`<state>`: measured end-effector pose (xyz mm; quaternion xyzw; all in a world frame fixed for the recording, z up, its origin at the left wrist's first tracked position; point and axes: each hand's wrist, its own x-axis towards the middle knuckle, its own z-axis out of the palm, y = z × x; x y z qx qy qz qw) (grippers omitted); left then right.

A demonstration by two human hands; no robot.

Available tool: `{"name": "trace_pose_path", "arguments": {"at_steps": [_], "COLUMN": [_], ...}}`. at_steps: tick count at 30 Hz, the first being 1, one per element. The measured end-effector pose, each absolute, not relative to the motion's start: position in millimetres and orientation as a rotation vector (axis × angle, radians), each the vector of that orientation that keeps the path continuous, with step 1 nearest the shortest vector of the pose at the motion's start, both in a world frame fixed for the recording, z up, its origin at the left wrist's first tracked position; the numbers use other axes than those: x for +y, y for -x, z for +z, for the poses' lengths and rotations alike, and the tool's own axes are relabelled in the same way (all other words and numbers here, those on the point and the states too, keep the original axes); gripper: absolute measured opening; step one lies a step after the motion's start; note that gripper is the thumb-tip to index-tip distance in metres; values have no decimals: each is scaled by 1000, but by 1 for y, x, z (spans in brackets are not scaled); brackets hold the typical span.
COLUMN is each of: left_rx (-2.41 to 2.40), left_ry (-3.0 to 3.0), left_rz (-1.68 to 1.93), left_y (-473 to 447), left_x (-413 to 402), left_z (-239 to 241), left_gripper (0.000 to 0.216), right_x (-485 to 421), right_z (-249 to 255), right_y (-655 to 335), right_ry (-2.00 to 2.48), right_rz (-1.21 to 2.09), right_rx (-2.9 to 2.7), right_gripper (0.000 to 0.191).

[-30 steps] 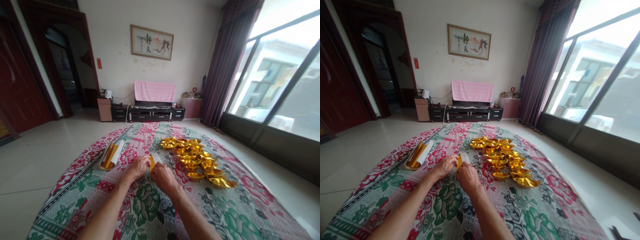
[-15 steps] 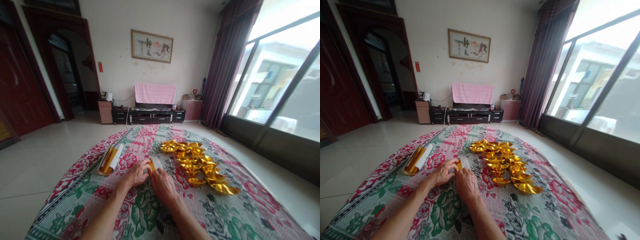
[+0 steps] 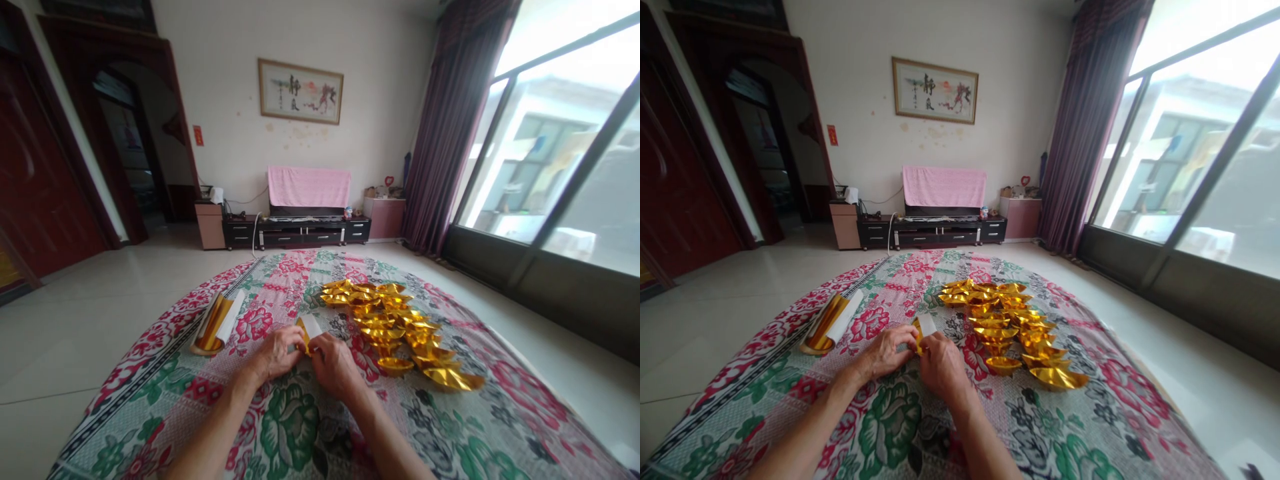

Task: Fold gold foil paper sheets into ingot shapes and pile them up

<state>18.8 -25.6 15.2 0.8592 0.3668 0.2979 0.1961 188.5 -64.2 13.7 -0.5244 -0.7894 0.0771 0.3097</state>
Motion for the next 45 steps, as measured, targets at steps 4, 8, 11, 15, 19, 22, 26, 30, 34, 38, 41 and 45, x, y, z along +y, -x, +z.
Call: {"name": "trace_pose_path", "arguments": {"at_steps": [4, 8, 11, 15, 19, 22, 26, 30, 34, 38, 41, 45], "left_rx": [1069, 1080, 1084, 1099, 1116, 1161, 1204, 1255, 1264, 1226, 1253, 1338], "left_ry": [-2396, -2409, -2423, -2424, -2404, -2395, -2393, -2395, -2399, -2376, -2378, -2413], "left_rz": [821, 835, 831, 803, 797, 800, 812, 857, 873, 873, 872, 888], "left_y": [-20, -22, -22, -22, -23, -25, -29, -33, -34, -33, -34, -39], "left_x": [-25, -22, -22, -23, -24, -22, -18, -16, -17, -20, -22, -22], "left_z": [14, 12, 12, 14, 14, 11, 3, -3, -3, 1, 3, 3], "left_gripper": [16, 15, 14, 12, 13, 14, 16, 15, 16, 11, 11, 11], "right_x": [-59, -59, -61, -61, -61, -61, -62, -63, -62, -62, -62, -63], "right_z": [12, 10, 8, 7, 7, 8, 9, 12, 12, 11, 12, 14], "right_y": [-204, -208, -209, -211, -211, -211, -211, -212, -212, -212, -212, -211], "right_ry": [1279, 1249, 1238, 1188, 1186, 1185, 1188, 1167, 1173, 1168, 1155, 1151], "right_rz": [268, 278, 276, 285, 296, 306, 333, 349, 357, 369, 377, 376], "right_rx": [-2125, -2136, -2138, -2168, -2169, -2157, -2124, -2111, -2095, -2078, -2080, -2077], "right_gripper": [27, 29, 30, 31, 32, 34, 34, 34, 34, 34, 34, 35]}}
